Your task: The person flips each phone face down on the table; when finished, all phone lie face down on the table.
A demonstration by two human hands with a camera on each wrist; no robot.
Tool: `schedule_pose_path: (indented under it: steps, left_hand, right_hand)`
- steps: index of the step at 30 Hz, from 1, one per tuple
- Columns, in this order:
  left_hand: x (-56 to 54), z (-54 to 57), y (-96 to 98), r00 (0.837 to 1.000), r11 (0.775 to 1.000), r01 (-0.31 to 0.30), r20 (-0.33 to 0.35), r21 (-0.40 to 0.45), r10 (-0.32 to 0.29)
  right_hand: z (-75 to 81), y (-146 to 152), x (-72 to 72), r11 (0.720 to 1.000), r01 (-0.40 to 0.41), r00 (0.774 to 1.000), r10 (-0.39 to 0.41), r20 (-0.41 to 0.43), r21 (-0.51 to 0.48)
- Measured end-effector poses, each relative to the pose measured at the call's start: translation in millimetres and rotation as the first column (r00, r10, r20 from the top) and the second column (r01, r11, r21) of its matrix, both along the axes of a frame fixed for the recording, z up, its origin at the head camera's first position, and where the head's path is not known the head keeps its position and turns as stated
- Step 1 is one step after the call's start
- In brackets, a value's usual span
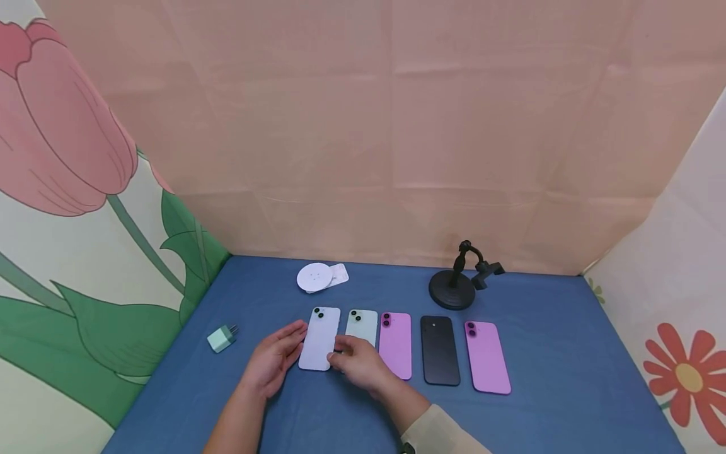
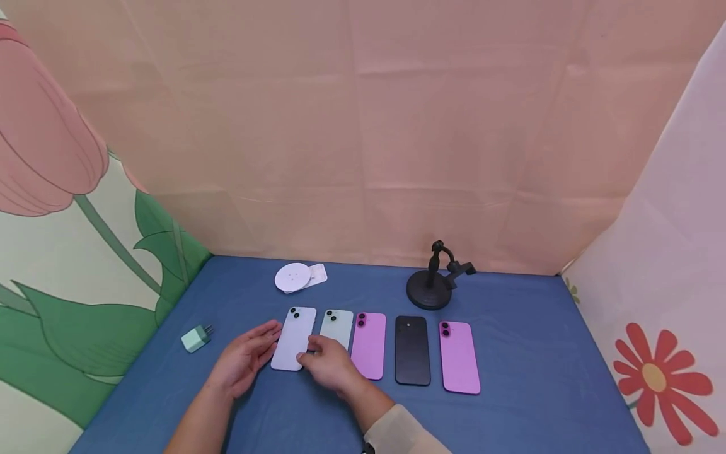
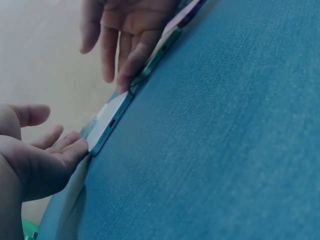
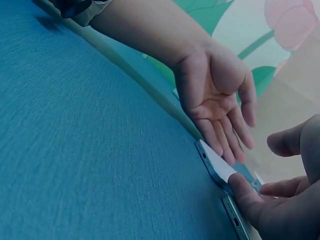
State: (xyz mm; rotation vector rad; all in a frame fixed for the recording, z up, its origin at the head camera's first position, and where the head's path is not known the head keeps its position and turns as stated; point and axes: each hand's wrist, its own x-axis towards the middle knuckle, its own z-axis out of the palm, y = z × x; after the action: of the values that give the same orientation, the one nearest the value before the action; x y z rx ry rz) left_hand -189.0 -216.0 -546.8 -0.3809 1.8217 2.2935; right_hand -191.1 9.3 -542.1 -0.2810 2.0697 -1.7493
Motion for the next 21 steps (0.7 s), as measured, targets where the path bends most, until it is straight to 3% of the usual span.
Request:
schedule_pose_path:
  steps: [8, 14, 21]
  left_hand:
    - [-3.0, 1.2, 1.5, 1.0, 0.999, -0.003, 0.008, -0.035, 0.003]
    - [-5.1, 3.0, 5.0, 0.999, 0.996, 0.019, -0.029, -0.088, -0.022]
    - [-8.9, 7.9, 15.9, 0.993, 0.965, 0.022, -0.108, -0.261, -0.052]
  right_hand:
    - [1.6, 8.1, -0.8, 0.999, -0.015, 1.0, 0.015, 0.002, -0.04]
    - [0.4, 20.2, -3.3, 0.998, -0.019, 1.0, 0.018, -0.018, -0.056]
    - [3.6, 42.7, -4.2, 0.999, -0.031, 0.999, 0.03, -0.037, -0.041]
